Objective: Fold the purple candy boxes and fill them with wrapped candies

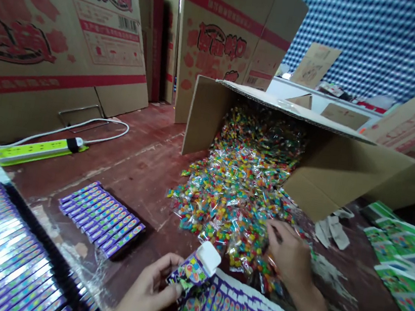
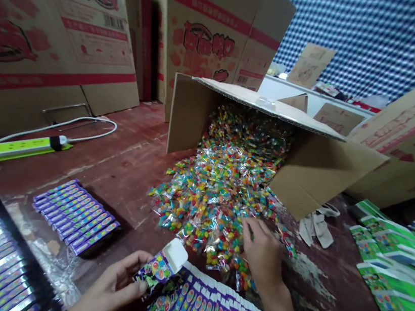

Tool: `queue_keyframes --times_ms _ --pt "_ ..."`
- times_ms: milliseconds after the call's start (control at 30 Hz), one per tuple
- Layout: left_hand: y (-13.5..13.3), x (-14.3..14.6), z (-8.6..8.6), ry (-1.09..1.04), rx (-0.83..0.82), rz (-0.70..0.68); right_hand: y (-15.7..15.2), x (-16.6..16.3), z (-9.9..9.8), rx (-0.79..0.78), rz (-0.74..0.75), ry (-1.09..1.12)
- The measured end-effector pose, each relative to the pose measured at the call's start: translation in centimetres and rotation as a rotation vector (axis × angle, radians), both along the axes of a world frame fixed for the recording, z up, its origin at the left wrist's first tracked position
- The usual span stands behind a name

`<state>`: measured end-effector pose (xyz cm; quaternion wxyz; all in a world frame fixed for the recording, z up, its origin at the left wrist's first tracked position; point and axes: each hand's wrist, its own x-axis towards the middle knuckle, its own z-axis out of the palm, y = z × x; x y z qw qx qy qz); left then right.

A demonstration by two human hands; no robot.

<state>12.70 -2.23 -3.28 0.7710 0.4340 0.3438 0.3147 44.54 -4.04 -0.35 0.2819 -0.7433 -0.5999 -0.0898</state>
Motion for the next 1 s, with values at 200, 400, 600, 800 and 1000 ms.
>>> queue_keyframes --times_ms 200,400,600,800,1000 --pt "-0.2 1.0 0.7 0.122 0.192 -0.015 -2.5 -6.3 4.3 0.090 0.072 0.467" --pt "-0.6 1.5 0.3 0.121 0.255 0.017 -2.5 -10.3 4.1 0.119 0.237 0.424" --pt "-0.6 2.2 0.4 0.026 0.217 -0.042 -1.8 -10.7 4.0 0.074 0.344 0.383" --pt "-0.6 2.9 0.5 0.043 0.239 -0.031 -2.1 -10.8 4.3 -0.246 0.484 0.777" --pt "-0.8 3.3 0.9 -0.129 0.079 0.102 -3.0 -12.5 0.7 -0.121 0.314 1.188"
